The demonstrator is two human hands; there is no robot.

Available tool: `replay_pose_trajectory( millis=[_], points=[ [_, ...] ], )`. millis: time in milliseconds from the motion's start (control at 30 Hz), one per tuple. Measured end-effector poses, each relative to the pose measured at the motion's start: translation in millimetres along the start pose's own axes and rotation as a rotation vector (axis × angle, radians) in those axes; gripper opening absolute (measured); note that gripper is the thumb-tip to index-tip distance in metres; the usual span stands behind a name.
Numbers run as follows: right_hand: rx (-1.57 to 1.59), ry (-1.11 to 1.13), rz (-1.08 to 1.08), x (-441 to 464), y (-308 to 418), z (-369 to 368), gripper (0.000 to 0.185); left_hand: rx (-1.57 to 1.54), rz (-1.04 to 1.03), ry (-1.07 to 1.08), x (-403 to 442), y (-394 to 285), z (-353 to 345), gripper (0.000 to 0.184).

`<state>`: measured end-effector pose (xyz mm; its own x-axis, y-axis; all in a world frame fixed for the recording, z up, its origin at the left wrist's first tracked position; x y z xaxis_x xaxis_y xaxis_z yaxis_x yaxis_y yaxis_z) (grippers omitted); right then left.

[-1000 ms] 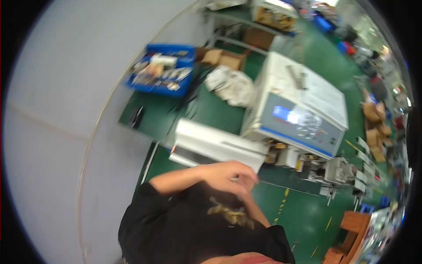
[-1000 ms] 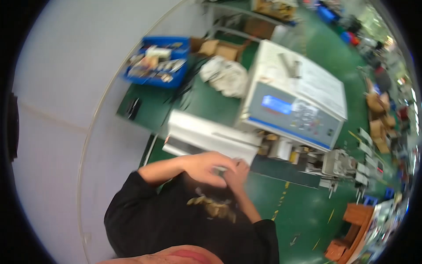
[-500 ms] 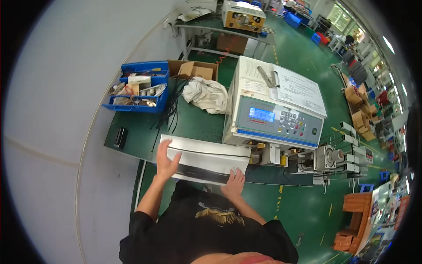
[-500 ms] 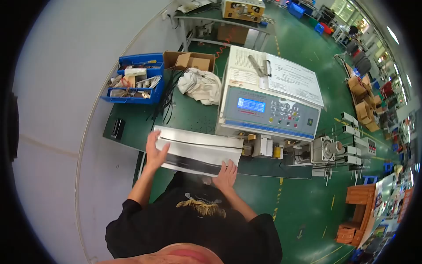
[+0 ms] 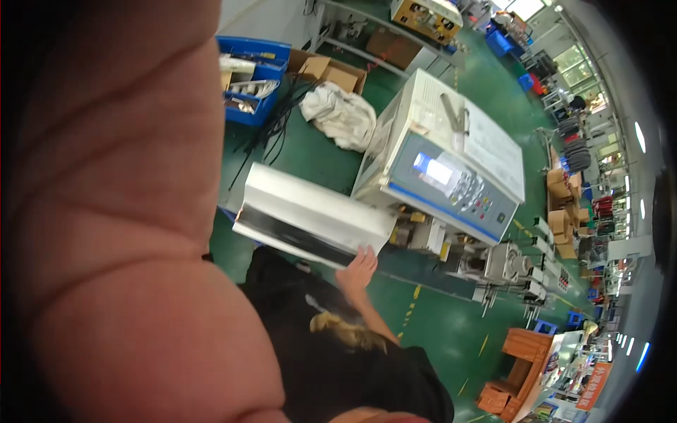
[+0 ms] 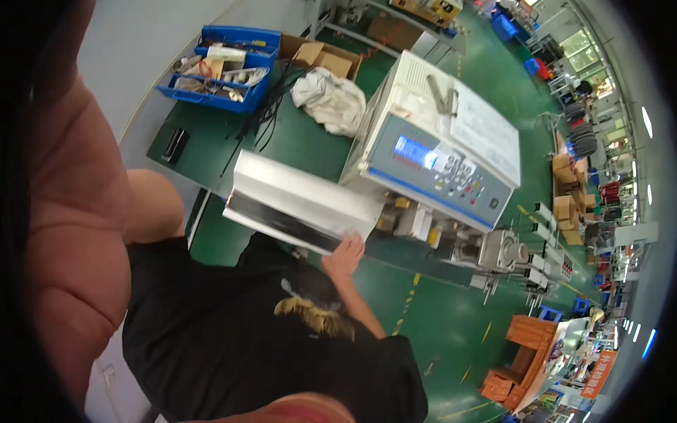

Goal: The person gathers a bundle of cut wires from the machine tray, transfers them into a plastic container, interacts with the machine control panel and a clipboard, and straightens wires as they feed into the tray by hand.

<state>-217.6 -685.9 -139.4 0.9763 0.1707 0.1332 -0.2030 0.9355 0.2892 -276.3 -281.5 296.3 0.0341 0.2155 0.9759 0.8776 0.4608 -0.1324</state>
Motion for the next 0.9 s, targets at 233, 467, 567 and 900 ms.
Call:
replay_pose_trajectory(
  millis=[233, 467, 567, 900],
  points=[
    [-0.057, -0.001, -0.003, 8, 1, 1, 0.084, 0.117, -0.374, -0.239, -13, 14, 146, 0.093],
    [0.041, 0.237, 0.009, 4, -54, -62, 0.086, 0.238, -0.573, -0.178, 24, -16, 123, 0.090],
    [-0.015, 0.163, -0.019, 2, 4, 3, 0.090, 0.221, -0.426, -0.051, 39, -14, 93, 0.089],
    [0.002, 0.096, 0.003, 3, 5, -3, 0.088, 0.224, -0.169, 0.106, 53, -8, -37, 0.085]
  ],
)
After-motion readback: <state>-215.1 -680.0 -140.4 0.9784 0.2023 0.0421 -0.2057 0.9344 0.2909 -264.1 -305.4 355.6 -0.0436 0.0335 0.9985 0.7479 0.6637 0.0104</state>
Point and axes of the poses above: each hand's wrist, its own x-axis towards the middle knuckle, its own z-axis out of the back of the hand, y = z × x, the point moved 7 cm from there along x, towards the middle knuckle
